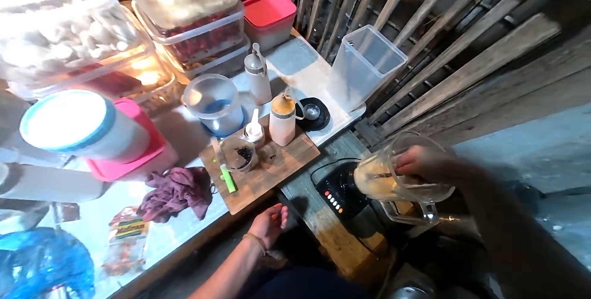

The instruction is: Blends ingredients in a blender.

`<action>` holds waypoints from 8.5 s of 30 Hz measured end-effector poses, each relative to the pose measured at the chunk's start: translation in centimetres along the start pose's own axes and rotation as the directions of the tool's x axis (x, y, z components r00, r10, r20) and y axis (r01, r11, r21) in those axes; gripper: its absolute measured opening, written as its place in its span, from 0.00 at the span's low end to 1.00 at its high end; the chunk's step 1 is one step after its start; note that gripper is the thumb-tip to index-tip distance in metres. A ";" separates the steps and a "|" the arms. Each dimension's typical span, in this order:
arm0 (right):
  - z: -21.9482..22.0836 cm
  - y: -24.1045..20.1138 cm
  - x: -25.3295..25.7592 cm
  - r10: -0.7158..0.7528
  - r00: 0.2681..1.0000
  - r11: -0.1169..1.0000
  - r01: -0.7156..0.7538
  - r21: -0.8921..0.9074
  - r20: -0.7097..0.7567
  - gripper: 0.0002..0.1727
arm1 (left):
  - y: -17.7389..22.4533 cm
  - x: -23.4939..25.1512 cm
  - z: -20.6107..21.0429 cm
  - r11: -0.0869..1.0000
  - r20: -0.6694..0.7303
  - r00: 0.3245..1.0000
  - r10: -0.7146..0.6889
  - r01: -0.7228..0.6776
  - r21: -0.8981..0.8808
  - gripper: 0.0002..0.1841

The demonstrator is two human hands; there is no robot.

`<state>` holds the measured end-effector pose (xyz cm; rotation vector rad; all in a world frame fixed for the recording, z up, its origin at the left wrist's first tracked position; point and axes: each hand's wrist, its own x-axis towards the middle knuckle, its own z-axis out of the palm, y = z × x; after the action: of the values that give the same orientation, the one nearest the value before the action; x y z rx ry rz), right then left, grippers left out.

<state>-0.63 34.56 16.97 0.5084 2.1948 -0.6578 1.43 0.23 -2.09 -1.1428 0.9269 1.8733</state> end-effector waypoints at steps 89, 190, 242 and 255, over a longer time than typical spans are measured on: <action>-1.3 -1.1 -0.6 0.008 0.992 0.884 0.051 -0.464 0.125 0.05 | -1.8 -0.6 -0.7 0.999 0.016 1.000 0.025 -0.024 -0.030 0.09; 11.9 3.5 -7.0 0.650 0.358 0.662 0.169 0.731 -0.671 0.16 | 0.0 9.3 13.0 0.563 0.174 0.947 -0.270 0.009 0.826 0.30; 12.1 1.4 -2.8 0.754 0.303 0.529 0.247 0.812 -0.583 0.11 | -5.9 11.2 9.1 0.682 0.185 0.968 -0.171 -0.019 0.731 0.22; 10.8 1.6 -5.5 0.655 0.375 0.705 0.007 0.709 -0.656 0.26 | -6.3 11.2 9.1 0.702 0.159 0.975 -0.154 -0.005 0.712 0.22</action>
<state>9.78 28.56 14.55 2.0797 2.5757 -1.0111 -0.25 13.41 -10.56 -0.4799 1.2986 1.3147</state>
